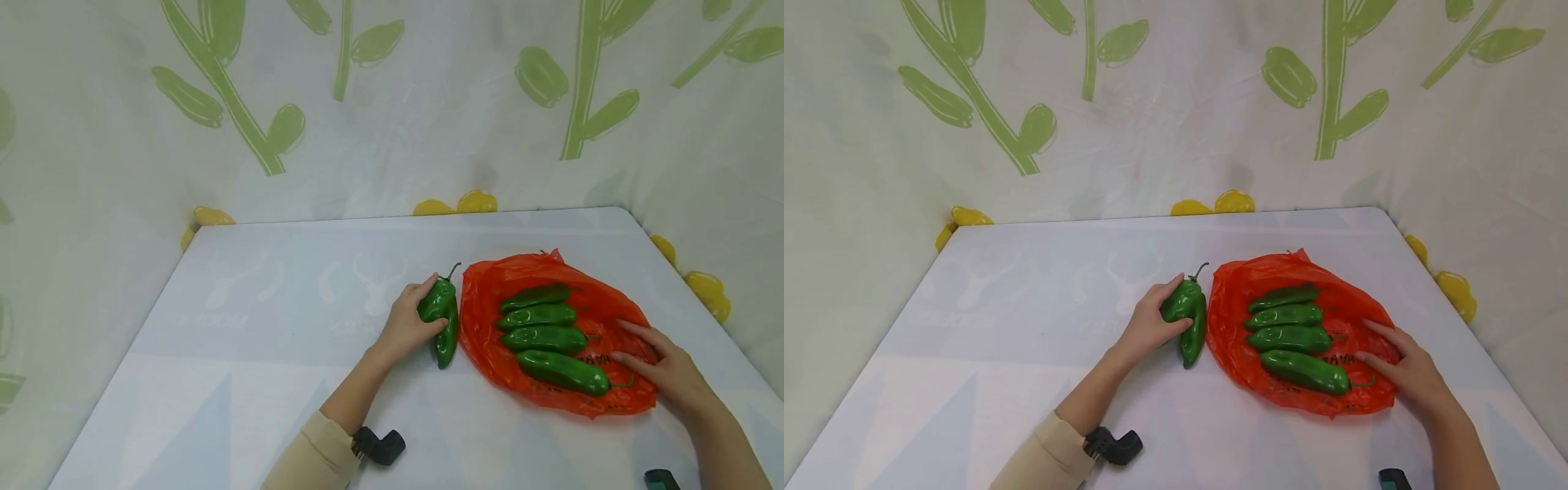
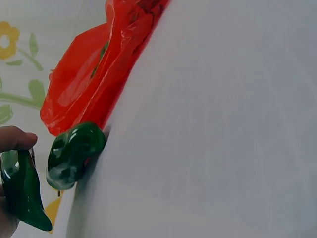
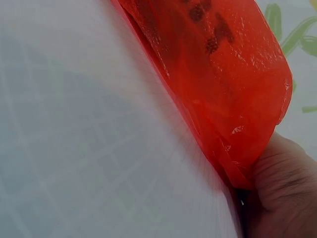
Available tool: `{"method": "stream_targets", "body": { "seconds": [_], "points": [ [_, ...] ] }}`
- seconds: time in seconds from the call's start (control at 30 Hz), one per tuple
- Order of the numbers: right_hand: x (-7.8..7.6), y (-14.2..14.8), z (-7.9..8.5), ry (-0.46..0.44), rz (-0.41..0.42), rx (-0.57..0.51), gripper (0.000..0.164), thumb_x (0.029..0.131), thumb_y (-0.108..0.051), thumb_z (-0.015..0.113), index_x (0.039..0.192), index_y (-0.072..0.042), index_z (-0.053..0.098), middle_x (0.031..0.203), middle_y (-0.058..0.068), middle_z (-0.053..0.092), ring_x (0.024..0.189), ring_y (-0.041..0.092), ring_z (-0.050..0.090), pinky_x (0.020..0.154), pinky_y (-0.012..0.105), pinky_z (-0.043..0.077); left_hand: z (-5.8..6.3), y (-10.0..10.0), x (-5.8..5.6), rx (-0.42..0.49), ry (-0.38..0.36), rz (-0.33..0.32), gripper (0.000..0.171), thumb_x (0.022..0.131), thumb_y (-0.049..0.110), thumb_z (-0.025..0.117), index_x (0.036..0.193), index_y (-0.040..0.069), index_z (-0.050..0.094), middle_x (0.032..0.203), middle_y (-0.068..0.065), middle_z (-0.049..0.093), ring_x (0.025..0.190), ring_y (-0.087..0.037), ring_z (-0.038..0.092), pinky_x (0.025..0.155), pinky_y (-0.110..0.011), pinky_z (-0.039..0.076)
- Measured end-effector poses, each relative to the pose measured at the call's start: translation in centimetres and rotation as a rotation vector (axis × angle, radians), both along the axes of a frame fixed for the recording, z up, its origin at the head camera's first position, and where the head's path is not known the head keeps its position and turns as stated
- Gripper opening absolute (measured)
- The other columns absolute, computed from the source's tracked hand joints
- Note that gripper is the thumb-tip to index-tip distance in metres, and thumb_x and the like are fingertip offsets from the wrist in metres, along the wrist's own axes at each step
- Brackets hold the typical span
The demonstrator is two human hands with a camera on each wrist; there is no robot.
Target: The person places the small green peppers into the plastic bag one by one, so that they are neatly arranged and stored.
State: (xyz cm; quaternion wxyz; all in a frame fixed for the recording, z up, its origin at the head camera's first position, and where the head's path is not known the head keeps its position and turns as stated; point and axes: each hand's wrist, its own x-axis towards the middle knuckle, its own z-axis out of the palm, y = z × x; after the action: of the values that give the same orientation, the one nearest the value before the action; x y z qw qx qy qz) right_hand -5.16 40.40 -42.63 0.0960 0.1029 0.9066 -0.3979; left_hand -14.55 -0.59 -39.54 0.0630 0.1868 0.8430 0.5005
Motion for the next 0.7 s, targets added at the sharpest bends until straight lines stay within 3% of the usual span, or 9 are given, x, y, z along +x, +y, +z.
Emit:
{"method": "stream_targets", "body": {
  "seconds": [0.07,0.17,0.23,0.3,0.43,0.6,0.7],
  "points": [
    [0.0,0.0,0.0,0.002,-0.003,0.011,0.074,0.090,-0.046,0.058,0.151,-0.023,0.023,0.152,0.029,0.014,0.132,0.053,0.015,0.086,0.053,0.050,0.3,0.3,0.0,-0.008,0.008,-0.012,0.072,0.082,0.015,0.069,0.146,0.016,0.037,0.124,-0.011,0.051,0.105,-0.023,0.052,0.080,-0.033,0.053],
    [0.0,0.0,0.0,0.005,0.000,0.013,0.074,0.091,-0.045,0.058,0.151,-0.021,0.023,0.151,0.029,0.015,0.132,0.053,0.016,0.083,0.048,0.052,0.6,0.9,0.0,-0.016,0.033,-0.026,0.071,0.083,0.012,0.069,0.146,0.016,0.037,0.124,-0.012,0.052,0.105,-0.023,0.053,0.081,-0.033,0.054],
    [-0.1,-0.1,0.0,-0.002,-0.005,0.005,0.074,0.091,-0.045,0.058,0.151,-0.022,0.023,0.152,0.028,0.014,0.133,0.052,0.015,0.087,0.051,0.050,0.8,1.3,0.1,-0.021,0.045,-0.031,0.071,0.083,0.011,0.068,0.146,0.016,0.037,0.125,-0.011,0.052,0.107,-0.022,0.054,0.082,-0.033,0.053],
    [0.0,-0.2,0.0,-0.003,-0.005,-0.014,0.074,0.091,-0.044,0.058,0.152,-0.021,0.022,0.153,0.028,0.013,0.133,0.053,0.013,0.091,0.063,0.040,1.0,1.7,0.2,-0.021,0.047,-0.035,0.071,0.083,0.010,0.068,0.146,0.016,0.037,0.127,-0.010,0.052,0.108,-0.022,0.054,0.084,-0.032,0.053],
    [-0.1,-0.4,0.2,0.001,-0.004,-0.039,0.074,0.092,-0.043,0.057,0.151,-0.018,0.022,0.152,0.029,0.012,0.133,0.053,0.012,0.092,0.071,0.031,1.6,2.5,0.3,-0.017,0.059,-0.049,0.070,0.084,0.010,0.068,0.146,0.015,0.037,0.127,-0.009,0.052,0.108,-0.022,0.053,0.083,-0.030,0.052],
    [-0.1,-0.5,0.3,0.012,0.007,-0.008,0.072,0.092,-0.043,0.057,0.151,-0.016,0.024,0.150,0.030,0.016,0.131,0.053,0.016,0.090,0.063,0.041,2.2,3.7,0.1,-0.039,0.104,-0.085,0.069,0.085,0.011,0.068,0.146,0.015,0.038,0.128,-0.007,0.053,0.110,-0.019,0.052,0.084,-0.026,0.051],
    [-0.1,-0.4,0.3,0.013,0.007,-0.005,0.072,0.092,-0.043,0.057,0.151,-0.018,0.025,0.150,0.029,0.017,0.131,0.053,0.016,0.083,0.044,0.053,2.6,4.5,0.1,-0.047,0.134,-0.108,0.068,0.085,0.011,0.068,0.146,0.015,0.038,0.130,-0.007,0.052,0.111,-0.019,0.052,0.085,-0.026,0.050]
  ]
}}
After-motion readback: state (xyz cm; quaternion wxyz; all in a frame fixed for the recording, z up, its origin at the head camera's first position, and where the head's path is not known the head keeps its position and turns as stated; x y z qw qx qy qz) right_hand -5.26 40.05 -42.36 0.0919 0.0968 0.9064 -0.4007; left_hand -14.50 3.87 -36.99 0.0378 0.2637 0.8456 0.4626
